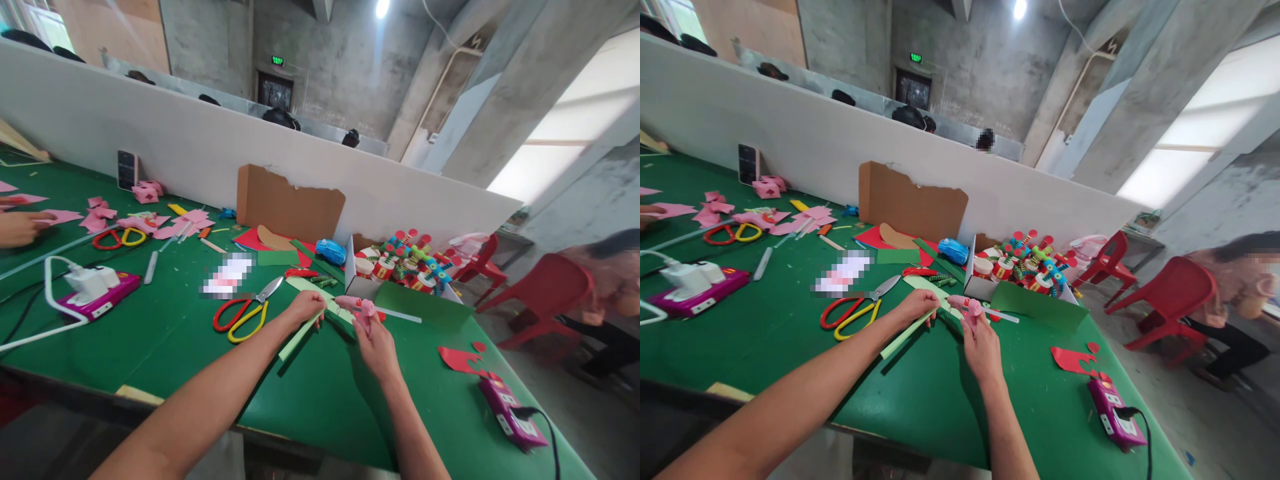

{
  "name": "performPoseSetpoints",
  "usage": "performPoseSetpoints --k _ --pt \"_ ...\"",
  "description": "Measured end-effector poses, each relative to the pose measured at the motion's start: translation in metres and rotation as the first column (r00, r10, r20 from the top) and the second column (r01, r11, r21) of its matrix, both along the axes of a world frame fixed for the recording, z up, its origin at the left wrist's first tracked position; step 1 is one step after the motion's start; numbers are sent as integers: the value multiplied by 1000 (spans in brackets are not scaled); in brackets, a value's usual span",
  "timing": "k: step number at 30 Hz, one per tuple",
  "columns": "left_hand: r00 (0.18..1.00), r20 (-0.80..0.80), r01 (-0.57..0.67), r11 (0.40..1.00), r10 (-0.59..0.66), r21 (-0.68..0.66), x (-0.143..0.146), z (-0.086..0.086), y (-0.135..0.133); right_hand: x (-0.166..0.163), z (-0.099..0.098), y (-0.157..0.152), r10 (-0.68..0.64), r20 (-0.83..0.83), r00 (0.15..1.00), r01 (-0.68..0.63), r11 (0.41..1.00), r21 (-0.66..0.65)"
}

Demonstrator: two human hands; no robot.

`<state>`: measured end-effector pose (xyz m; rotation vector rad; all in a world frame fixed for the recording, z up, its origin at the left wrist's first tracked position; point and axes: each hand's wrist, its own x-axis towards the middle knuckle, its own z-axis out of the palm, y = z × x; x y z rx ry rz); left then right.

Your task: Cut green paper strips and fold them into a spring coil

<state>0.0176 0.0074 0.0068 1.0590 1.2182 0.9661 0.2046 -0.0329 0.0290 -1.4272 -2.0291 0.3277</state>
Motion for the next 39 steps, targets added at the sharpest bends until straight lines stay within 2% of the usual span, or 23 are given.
performPoseSetpoints --k 11,25,30,39 --pt "1000 -14 -9 1000 9 -9 1 6 -3 0 -1 1 -15 40 999 15 1000 21" --pt "1000 12 10 1000 -10 14 -1 0 0 0 0 -2 -18 67 998 17 1000 24" --pt "1000 -4 12 1000 -12 2 -1 1 0 2 0 -1 -50 58 997 48 998 41" --pt "1000 -26 4 1000 -4 -9 0 4 -2 -1 2 -2 -28 53 998 27 999 20"
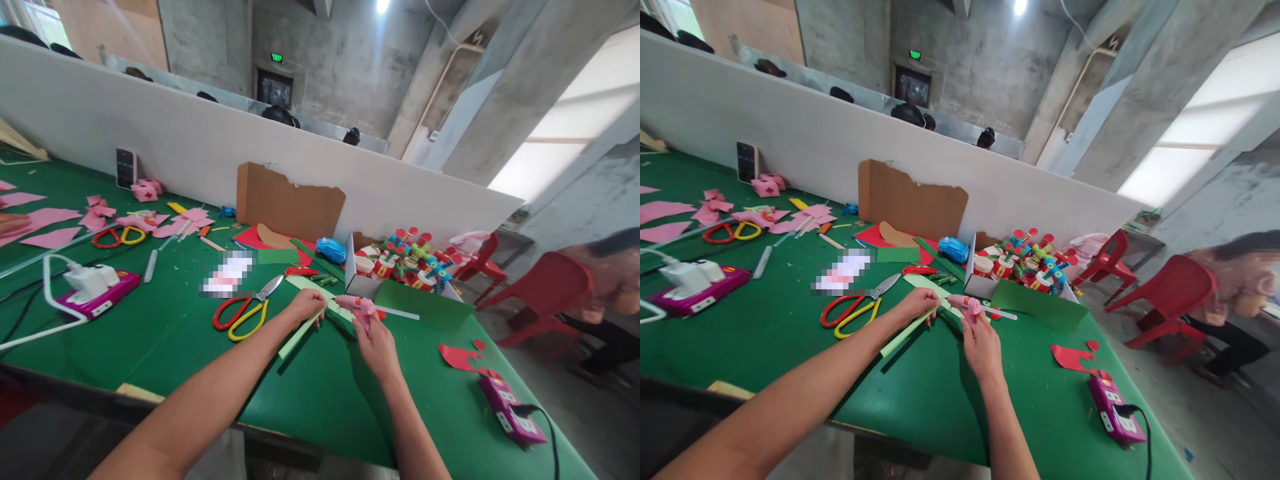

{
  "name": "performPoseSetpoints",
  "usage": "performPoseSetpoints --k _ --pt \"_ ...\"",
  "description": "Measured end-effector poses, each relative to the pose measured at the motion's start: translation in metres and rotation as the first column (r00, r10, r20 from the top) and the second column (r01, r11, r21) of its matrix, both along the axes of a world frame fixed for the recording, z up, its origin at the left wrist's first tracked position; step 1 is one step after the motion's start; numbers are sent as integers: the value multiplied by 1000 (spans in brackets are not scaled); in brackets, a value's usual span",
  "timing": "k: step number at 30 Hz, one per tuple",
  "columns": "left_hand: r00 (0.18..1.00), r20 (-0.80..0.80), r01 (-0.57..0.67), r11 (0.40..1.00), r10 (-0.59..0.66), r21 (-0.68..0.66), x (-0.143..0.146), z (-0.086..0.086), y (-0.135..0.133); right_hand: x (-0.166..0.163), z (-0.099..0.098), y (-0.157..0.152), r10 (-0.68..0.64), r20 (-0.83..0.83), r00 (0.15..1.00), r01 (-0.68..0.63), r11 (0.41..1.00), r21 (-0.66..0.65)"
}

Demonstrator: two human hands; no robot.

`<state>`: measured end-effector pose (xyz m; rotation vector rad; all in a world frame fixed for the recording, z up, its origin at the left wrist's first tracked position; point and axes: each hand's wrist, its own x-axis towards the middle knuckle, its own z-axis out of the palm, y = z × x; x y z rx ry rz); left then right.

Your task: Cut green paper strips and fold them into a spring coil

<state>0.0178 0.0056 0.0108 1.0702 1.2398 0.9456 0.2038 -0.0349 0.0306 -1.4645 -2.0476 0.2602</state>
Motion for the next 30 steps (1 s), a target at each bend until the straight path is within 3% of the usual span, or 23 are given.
performPoseSetpoints --k 11,15,18,23,27,30 --pt "1000 8 11 1000 -11 17 0 -3 1 -1 0 0 -27 2 1000 27 1000 -15" --pt "1000 13 16 1000 -16 12 0 -4 2 2 0 2 -62 -131 989 60 998 -21" --pt "998 62 27 1000 -27 0 -1 -5 4 3 -1 5 -86 -287 954 49 990 -134" --pt "983 183 31 998 -21 -51 -5 -6 8 5 2 3 -133 -600 789 -111 929 -352" --pt "963 265 75 995 -53 -71 -8 -5 9 11 8 -1 -204 -805 557 -230 893 -386" --pt "948 304 124 989 -96 -76 -8 -4 8 19 7 -2 -255 -839 481 -282 861 -423"
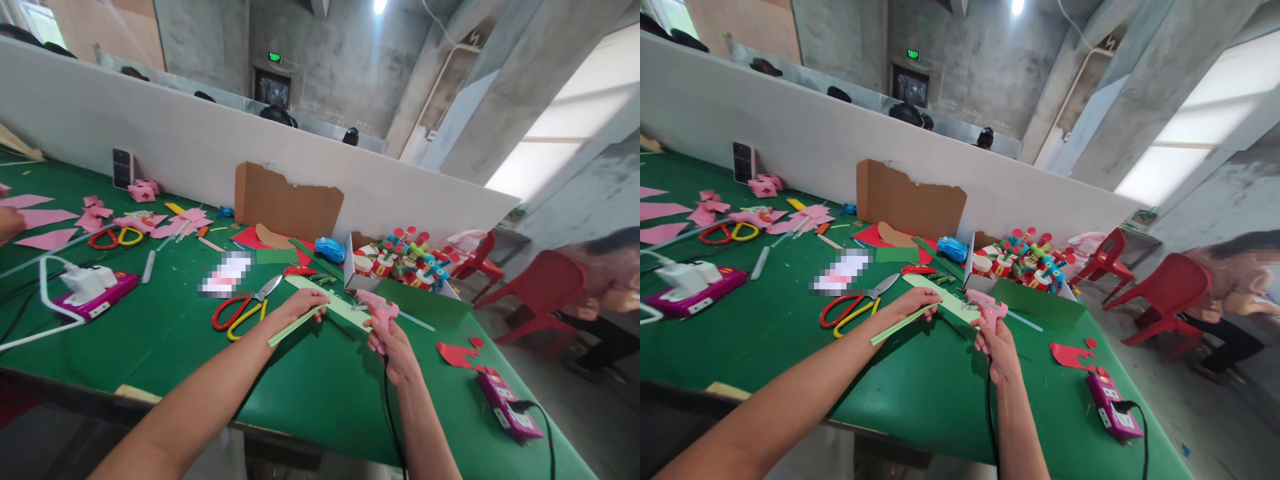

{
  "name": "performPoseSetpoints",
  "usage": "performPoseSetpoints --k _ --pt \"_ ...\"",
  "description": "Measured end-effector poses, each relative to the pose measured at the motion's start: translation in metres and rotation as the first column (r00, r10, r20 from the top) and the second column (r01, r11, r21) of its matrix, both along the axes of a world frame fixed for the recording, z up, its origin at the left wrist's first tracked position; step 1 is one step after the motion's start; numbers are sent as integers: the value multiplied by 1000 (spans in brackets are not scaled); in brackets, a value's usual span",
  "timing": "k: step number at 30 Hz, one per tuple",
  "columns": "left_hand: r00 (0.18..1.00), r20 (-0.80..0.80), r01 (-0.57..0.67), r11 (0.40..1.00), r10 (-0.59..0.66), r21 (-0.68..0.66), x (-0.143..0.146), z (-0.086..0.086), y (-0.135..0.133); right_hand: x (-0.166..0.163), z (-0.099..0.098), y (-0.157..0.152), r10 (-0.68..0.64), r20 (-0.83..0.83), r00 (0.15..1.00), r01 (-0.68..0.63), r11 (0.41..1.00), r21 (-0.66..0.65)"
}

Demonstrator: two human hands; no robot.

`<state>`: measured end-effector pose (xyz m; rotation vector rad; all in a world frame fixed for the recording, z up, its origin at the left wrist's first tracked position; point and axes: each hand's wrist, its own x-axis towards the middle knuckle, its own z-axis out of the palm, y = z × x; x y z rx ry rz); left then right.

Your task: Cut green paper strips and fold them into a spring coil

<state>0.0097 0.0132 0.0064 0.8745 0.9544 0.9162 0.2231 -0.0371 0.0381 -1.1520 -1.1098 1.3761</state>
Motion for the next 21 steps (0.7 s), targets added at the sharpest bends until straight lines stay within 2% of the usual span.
performPoseSetpoints --k 4,8,10,12,16,21 --pt "998 61 30 999 -31 11 0 2 -3 16 -3 -2 -17 -12 1000 16 998 -64" --pt "992 125 -2 999 -5 51 0 8 -6 38 -1 -6 -101 96 990 116 980 -159" --pt "988 154 -27 998 18 62 0 10 -7 53 -2 -7 -133 175 976 158 977 -141" --pt "984 172 -50 996 37 72 -1 12 -7 70 -5 -7 -174 313 934 202 978 -60" --pt "981 185 -81 990 60 111 -7 15 -5 97 -14 -6 -190 615 766 203 978 50" --pt "970 214 -154 976 119 154 -22 18 -1 106 -9 -8 -124 896 427 176 983 52"
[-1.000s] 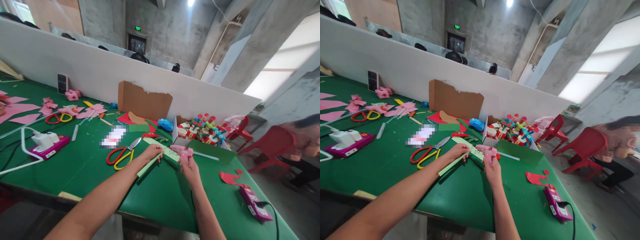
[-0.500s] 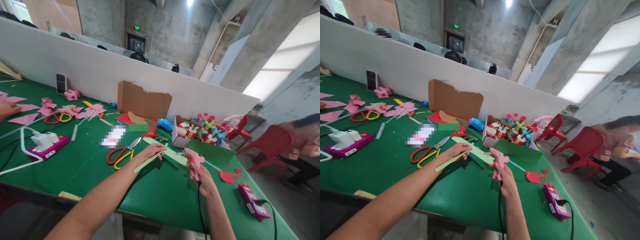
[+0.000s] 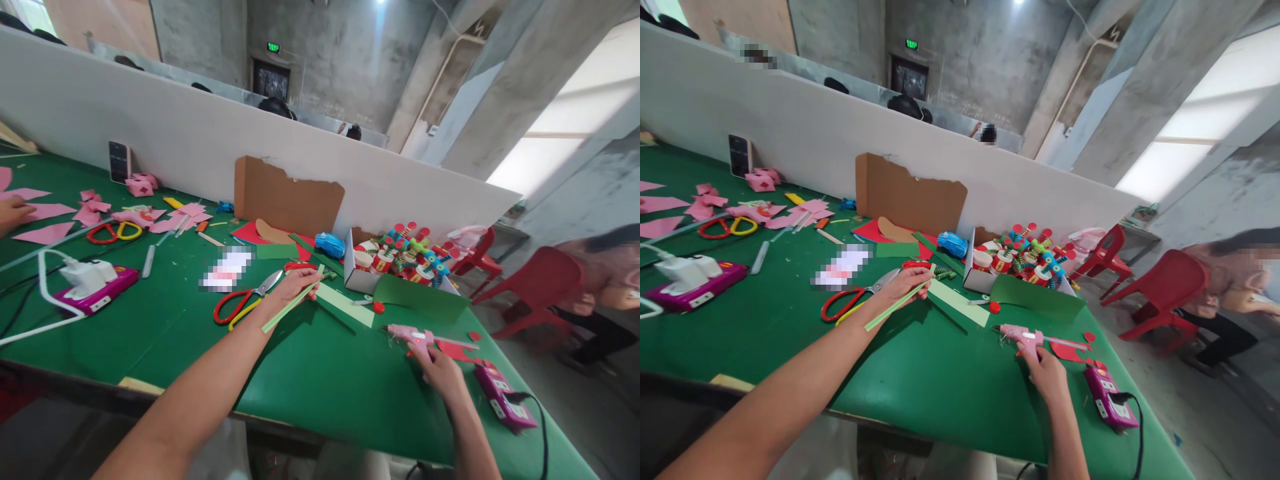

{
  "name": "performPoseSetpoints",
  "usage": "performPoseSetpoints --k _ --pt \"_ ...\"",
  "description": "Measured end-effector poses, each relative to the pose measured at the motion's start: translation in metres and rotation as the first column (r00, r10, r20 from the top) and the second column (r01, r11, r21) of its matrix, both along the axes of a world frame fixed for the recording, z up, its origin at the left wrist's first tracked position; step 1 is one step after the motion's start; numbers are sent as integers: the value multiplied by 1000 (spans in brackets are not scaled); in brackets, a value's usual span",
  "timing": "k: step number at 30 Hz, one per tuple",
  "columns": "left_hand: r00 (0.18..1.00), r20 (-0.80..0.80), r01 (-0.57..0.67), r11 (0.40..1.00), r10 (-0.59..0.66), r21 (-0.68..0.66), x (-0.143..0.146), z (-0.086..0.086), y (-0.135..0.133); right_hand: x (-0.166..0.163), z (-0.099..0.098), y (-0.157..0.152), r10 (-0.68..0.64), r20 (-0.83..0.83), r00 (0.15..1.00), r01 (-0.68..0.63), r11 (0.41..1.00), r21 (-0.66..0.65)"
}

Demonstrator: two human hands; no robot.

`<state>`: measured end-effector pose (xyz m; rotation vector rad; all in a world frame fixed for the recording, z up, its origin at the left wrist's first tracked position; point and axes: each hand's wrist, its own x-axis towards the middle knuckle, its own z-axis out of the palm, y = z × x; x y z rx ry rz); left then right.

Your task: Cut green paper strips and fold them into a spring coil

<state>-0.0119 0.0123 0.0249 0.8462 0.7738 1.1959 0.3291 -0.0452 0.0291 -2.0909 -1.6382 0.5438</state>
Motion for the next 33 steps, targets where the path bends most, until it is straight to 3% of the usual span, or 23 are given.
performPoseSetpoints --k 6,9,10,12,16,20,23,25,27,30,33 --pt "994 -10 -108 994 108 -3 -11 0 3 -3 17 -8 -38 313 949 62 996 -67" --pt "993 -29 -113 994 113 -13 -12 -2 5 -20 25 -5 -112 355 928 56 985 162" --pt "992 -39 -119 993 118 -13 -12 -3 6 -31 27 -2 -55 317 947 -23 971 238" --pt "989 -59 -137 991 137 -1 -13 -4 8 -63 27 9 178 185 966 -229 923 309" --pt "974 -88 -206 978 207 23 -13 -6 10 -145 16 38 497 65 865 -493 821 287" --pt "958 -93 -264 962 270 71 -14 -7 10 -202 -3 55 536 108 838 -545 832 102" --pt "956 -97 -270 959 278 88 -15 -7 11 -209 -16 60 523 204 828 -547 832 90" --pt "957 -88 -268 959 276 97 -16 -7 11 -201 -22 64 496 105 862 -507 842 185" --pt "958 -84 -265 959 273 97 -16 -5 11 -190 -24 68 469 -169 867 -414 865 283" --pt "952 -80 -288 954 294 78 -13 -2 8 -178 -20 71 392 -577 717 -274 919 285" --pt "949 -42 -310 949 313 60 -11 0 4 -176 -10 69 359 -694 625 -218 933 287"
